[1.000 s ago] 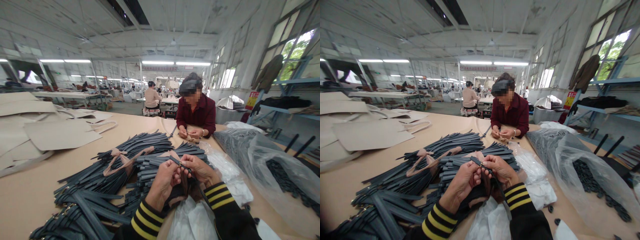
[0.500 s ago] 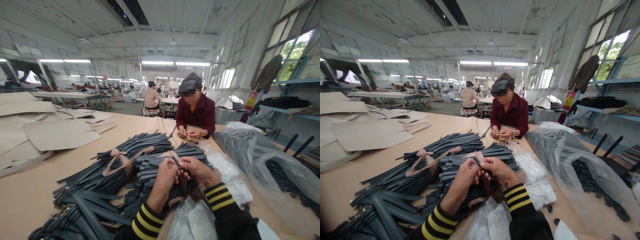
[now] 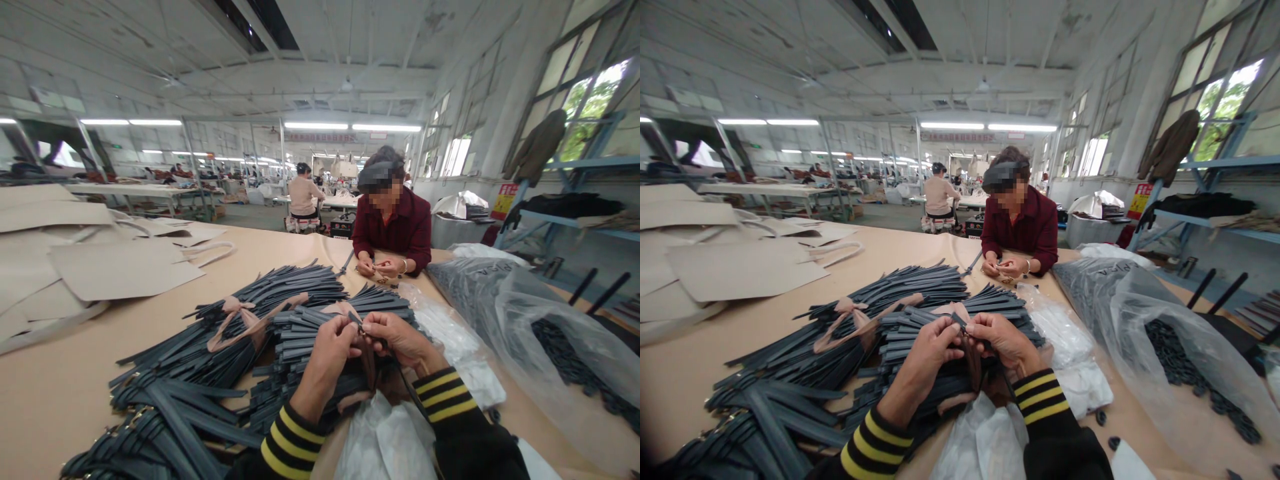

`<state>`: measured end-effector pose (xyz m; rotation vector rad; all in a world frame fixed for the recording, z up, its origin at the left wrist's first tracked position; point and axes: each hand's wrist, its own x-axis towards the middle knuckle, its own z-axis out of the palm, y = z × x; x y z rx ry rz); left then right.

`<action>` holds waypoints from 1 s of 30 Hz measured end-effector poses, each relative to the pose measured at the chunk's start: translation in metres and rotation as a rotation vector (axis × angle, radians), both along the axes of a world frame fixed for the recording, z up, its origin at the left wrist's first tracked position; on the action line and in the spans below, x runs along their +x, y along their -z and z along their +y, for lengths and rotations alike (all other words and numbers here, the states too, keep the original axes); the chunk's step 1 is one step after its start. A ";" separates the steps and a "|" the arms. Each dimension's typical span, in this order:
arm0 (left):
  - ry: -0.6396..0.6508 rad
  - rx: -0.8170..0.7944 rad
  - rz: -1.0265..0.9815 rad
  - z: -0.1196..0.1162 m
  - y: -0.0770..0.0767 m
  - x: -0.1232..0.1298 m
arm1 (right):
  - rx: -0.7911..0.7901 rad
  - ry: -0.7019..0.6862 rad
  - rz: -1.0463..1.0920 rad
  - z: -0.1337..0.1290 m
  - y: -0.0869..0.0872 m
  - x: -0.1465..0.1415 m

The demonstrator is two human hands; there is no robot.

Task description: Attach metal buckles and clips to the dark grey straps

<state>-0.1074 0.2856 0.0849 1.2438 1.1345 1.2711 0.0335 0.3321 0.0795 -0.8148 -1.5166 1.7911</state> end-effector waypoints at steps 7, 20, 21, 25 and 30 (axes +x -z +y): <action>-0.072 0.061 0.047 0.000 0.002 -0.001 | 0.111 0.028 -0.120 -0.008 -0.007 -0.003; 0.079 0.002 -0.129 -0.003 0.002 -0.003 | 0.026 0.042 0.038 -0.012 -0.002 -0.003; 0.070 0.011 -0.124 -0.003 0.002 -0.003 | 0.020 0.037 0.040 -0.013 -0.002 -0.002; 0.012 0.061 -0.071 0.001 0.006 -0.003 | 0.041 0.023 0.032 -0.014 -0.003 -0.004; -0.080 0.121 0.069 0.005 0.010 -0.003 | 0.113 0.059 -0.031 -0.015 -0.004 -0.006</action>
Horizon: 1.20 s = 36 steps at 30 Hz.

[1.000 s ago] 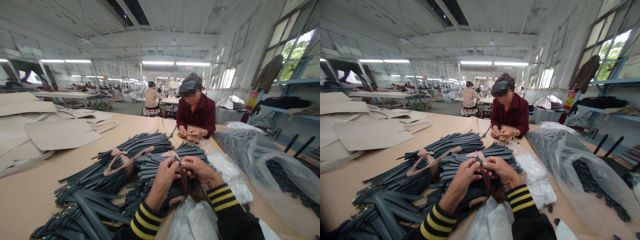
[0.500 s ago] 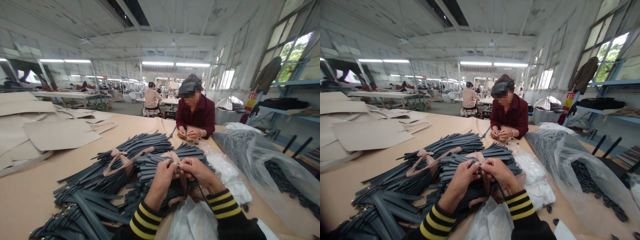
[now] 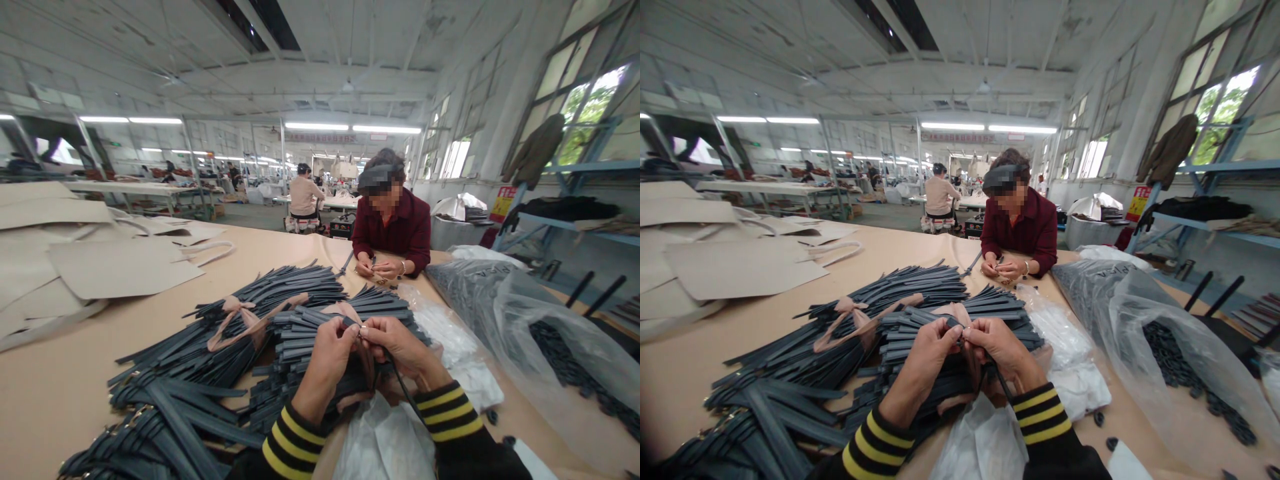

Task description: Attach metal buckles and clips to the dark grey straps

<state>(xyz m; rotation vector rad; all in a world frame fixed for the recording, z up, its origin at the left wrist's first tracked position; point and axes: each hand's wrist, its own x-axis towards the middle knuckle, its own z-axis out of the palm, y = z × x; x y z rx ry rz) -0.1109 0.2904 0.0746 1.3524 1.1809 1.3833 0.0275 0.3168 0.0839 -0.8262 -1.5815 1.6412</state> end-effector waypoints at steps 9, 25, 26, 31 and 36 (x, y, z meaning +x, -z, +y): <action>0.159 -0.189 -0.423 -0.008 -0.010 0.002 | -0.038 -0.017 0.030 -0.002 -0.001 0.003; -0.089 0.075 0.053 -0.003 -0.009 0.001 | -0.014 -0.010 0.013 -0.002 0.003 0.001; -0.067 0.073 0.064 -0.003 -0.009 0.001 | -0.005 -0.010 0.011 -0.002 0.003 0.001; 0.067 -0.016 -0.063 -0.005 -0.008 0.002 | 0.012 -0.007 0.013 -0.004 0.000 0.003; 0.087 -0.055 -0.089 -0.008 -0.009 0.002 | 0.031 -0.024 -0.011 -0.005 0.001 0.004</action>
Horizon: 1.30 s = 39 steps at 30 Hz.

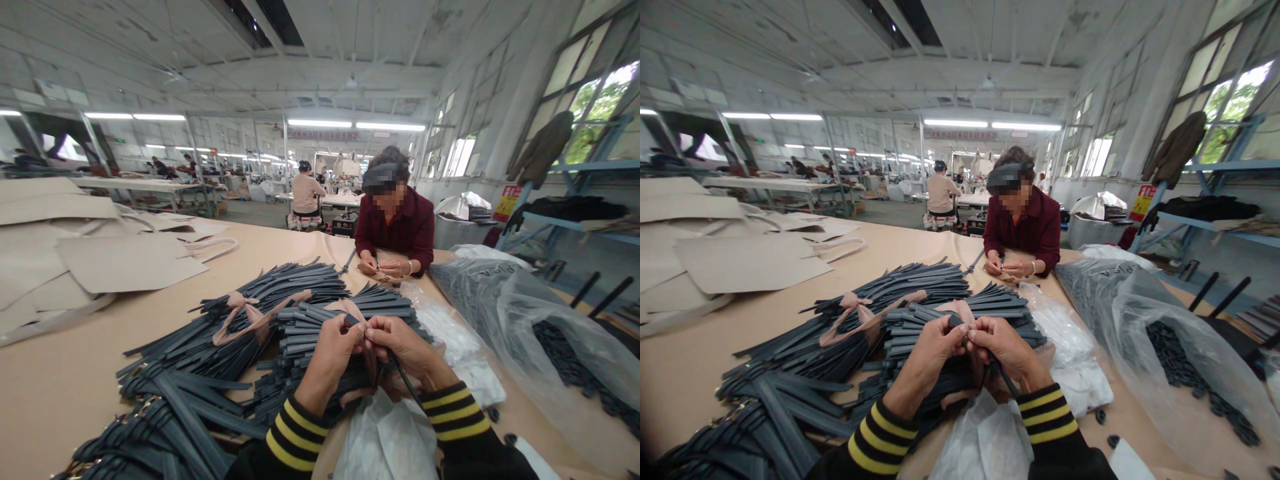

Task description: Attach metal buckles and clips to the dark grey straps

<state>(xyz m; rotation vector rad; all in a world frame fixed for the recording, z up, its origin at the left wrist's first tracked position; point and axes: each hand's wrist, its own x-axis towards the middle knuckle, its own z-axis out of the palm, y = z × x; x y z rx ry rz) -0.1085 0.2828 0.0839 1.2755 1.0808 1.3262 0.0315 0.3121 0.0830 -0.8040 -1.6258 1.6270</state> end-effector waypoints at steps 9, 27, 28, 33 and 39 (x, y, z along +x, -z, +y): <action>-0.032 0.013 0.005 0.002 0.003 0.001 | 0.004 0.032 0.003 -0.001 0.002 -0.003; -0.039 0.023 0.032 0.005 0.009 0.001 | -0.022 0.038 -0.019 0.000 0.002 -0.003; -0.059 0.052 0.105 0.005 0.009 0.001 | -0.017 0.041 -0.026 0.000 0.002 -0.004; -0.210 0.152 0.334 0.003 0.007 0.002 | -0.015 0.049 -0.014 -0.001 0.005 -0.003; -0.056 0.120 0.123 0.001 0.003 0.002 | 0.112 0.113 0.013 -0.004 0.004 -0.004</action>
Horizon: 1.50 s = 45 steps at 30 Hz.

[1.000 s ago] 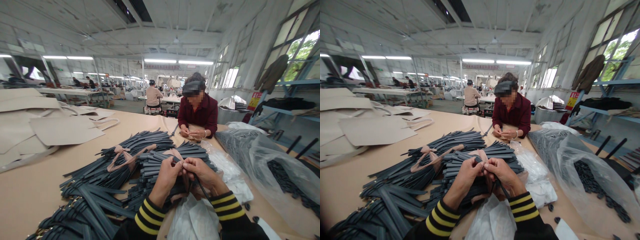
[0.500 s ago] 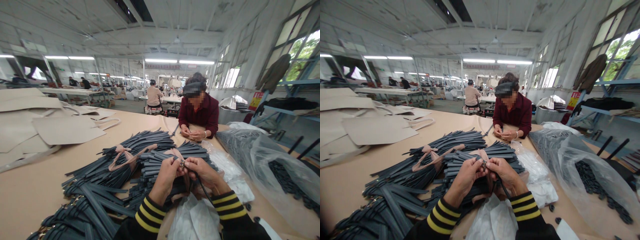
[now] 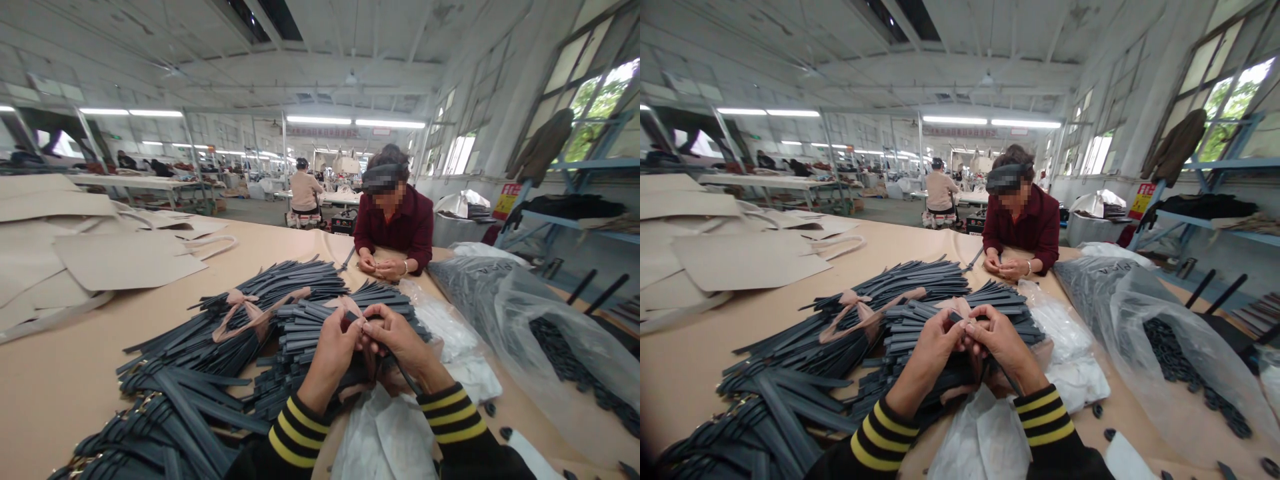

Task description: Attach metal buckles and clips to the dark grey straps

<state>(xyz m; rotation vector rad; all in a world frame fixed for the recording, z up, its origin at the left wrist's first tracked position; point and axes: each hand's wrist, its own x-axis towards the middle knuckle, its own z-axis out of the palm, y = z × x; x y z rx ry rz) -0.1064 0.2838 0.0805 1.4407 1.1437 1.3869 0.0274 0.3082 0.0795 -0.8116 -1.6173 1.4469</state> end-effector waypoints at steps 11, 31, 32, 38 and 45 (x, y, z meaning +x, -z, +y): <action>-0.014 -0.074 -0.032 0.004 0.009 0.001 | -0.002 -0.048 -0.118 0.000 -0.005 0.004; 0.180 -0.210 -0.358 -0.003 0.000 0.003 | -0.093 0.069 -0.150 -0.007 -0.015 0.007; 0.196 -0.215 -0.372 -0.004 -0.001 0.003 | -0.096 0.071 -0.146 -0.007 -0.015 0.008; 0.270 -0.259 -0.470 -0.005 -0.002 0.002 | -0.084 0.049 -0.103 -0.006 -0.013 0.011; 0.263 -0.339 -0.579 -0.005 -0.001 0.002 | 0.036 0.107 -0.198 -0.009 -0.013 0.006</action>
